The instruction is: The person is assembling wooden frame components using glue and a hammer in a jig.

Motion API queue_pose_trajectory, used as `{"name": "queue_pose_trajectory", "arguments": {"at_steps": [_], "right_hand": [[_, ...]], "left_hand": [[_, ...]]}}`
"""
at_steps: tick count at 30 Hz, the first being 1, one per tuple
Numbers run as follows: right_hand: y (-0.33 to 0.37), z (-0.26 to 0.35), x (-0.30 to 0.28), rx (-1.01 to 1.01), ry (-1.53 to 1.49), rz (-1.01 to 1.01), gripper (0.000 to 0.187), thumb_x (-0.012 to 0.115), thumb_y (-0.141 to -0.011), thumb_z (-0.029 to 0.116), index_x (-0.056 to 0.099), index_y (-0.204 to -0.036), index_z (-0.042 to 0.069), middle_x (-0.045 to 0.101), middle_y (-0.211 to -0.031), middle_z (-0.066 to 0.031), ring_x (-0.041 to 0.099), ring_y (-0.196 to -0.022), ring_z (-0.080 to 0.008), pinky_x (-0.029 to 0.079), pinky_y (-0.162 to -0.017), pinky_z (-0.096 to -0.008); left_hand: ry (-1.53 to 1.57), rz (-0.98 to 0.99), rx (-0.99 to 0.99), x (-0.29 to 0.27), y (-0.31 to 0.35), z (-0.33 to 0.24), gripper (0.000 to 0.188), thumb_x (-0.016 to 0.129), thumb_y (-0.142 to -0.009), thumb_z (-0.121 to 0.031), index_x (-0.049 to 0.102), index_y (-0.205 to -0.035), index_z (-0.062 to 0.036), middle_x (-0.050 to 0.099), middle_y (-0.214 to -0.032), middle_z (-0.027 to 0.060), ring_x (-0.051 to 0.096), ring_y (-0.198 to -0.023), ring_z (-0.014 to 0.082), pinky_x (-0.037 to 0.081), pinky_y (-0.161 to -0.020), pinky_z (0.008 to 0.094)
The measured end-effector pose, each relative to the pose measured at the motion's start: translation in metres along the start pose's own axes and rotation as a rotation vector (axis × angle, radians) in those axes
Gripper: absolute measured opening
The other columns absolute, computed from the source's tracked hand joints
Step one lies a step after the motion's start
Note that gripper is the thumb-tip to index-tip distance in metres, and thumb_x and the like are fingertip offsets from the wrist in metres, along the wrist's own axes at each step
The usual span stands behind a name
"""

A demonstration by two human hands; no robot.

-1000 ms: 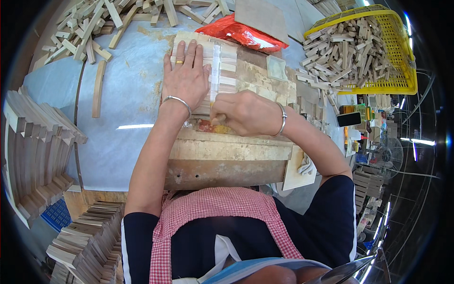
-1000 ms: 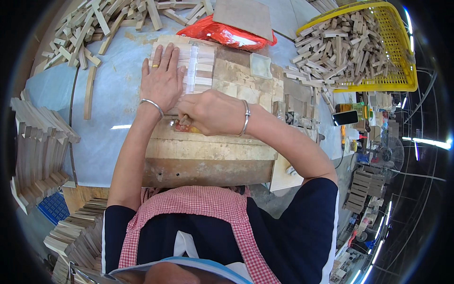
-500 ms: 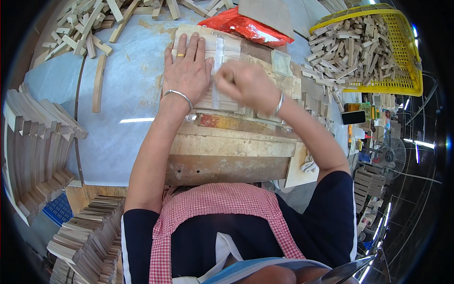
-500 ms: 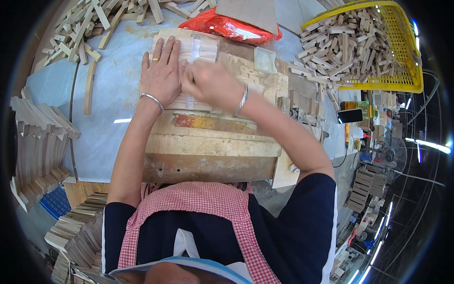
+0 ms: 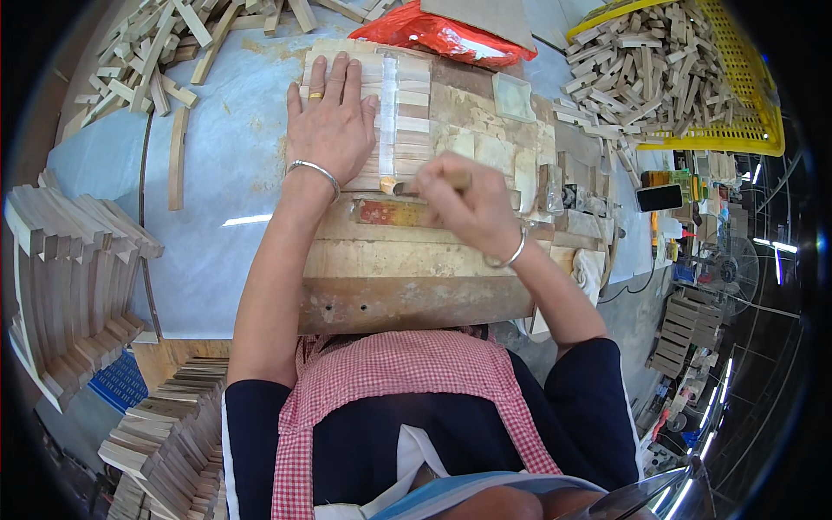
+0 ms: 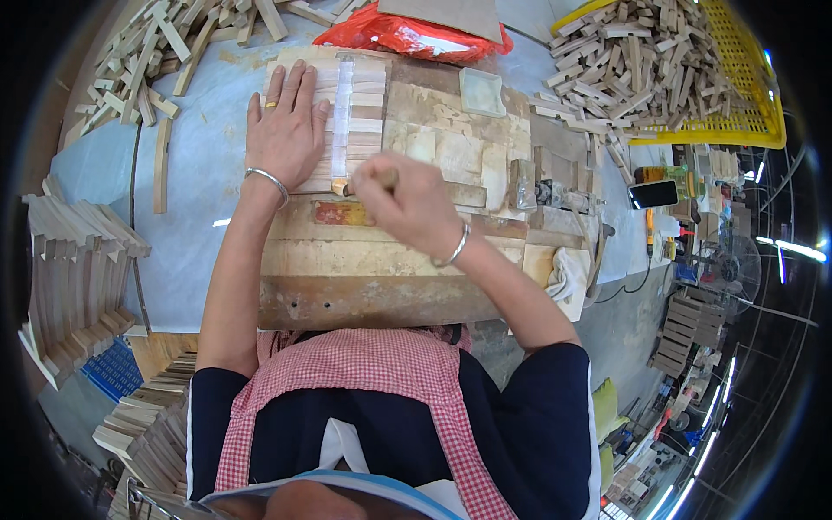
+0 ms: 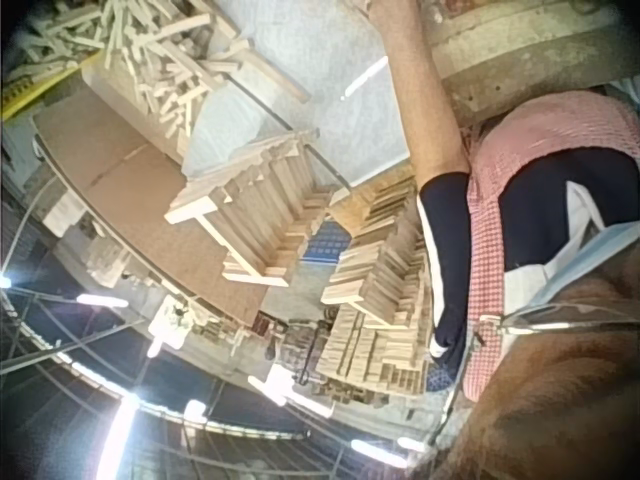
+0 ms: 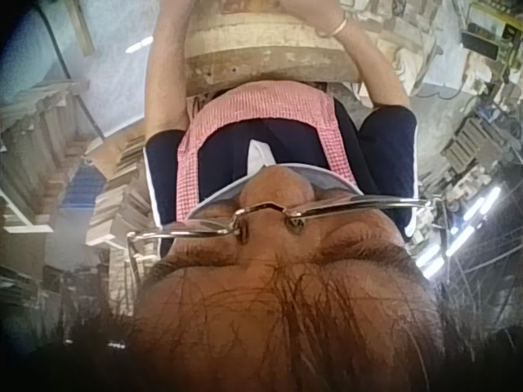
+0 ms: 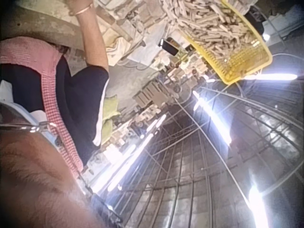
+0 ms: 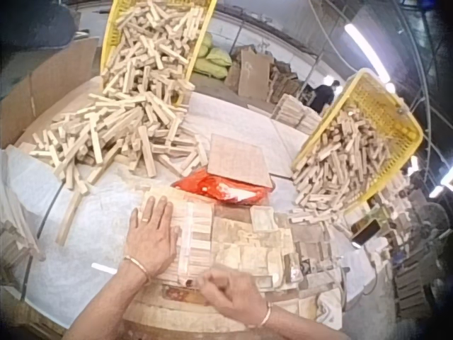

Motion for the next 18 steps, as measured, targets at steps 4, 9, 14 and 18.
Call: {"name": "queue_pose_trajectory", "arguments": {"at_steps": [4,9,14,18], "right_hand": [[-0.074,0.014,-0.013,-0.025,0.225,0.065,0.025,0.054,-0.087,0.021,0.063,-0.077,-0.001,0.060,-0.053,-0.0078,0.063,-0.051,-0.0149,0.048,-0.050,-0.0278],[-0.104,0.025,-0.016,-0.358,0.434,-0.092,0.018,0.055,-0.086,0.015,0.063,-0.080,0.000,0.063,-0.061,-0.0097,0.065,-0.053,-0.0152,0.050,-0.053,-0.0269],[-0.018,0.023,0.011,-0.622,0.551,-0.058,0.007,0.059,-0.086,0.008,0.061,-0.088,0.002,0.058,-0.078,-0.0114,0.059,-0.059,-0.0151,0.049,-0.055,-0.0307],[0.020,0.024,0.018,-0.575,0.389,-0.029,0.009,0.058,-0.088,0.009,0.062,-0.088,0.001,0.059,-0.078,-0.0089,0.061,-0.061,-0.0132,0.049,-0.053,-0.0282]], "left_hand": [[-0.017,-0.006,0.013,-0.001,0.002,0.000,0.051,0.035,-0.098,-0.034,0.038,-0.140,-0.0052,0.034,-0.149,0.0083,0.025,-0.141,0.0272,0.022,-0.111,0.0534],[-0.010,-0.008,0.034,-0.001,0.000,-0.003,0.051,0.034,-0.099,-0.035,0.038,-0.140,-0.0052,0.034,-0.149,0.0085,0.025,-0.141,0.0275,0.023,-0.111,0.0539],[-0.029,-0.001,0.027,0.001,0.000,-0.002,0.052,0.034,-0.099,-0.035,0.038,-0.141,-0.0058,0.034,-0.150,0.0084,0.026,-0.140,0.0280,0.022,-0.111,0.0537],[-0.087,0.034,0.024,0.003,0.001,0.001,0.051,0.031,-0.100,-0.037,0.035,-0.144,-0.0115,0.031,-0.152,0.0056,0.024,-0.142,0.0261,0.022,-0.111,0.0531]]}}
Point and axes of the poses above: each hand's wrist, its own y-axis away from the middle knuckle, its own x-axis out of the palm, z = x × y, the point moved 7 cm from there along -y, towards the middle knuckle
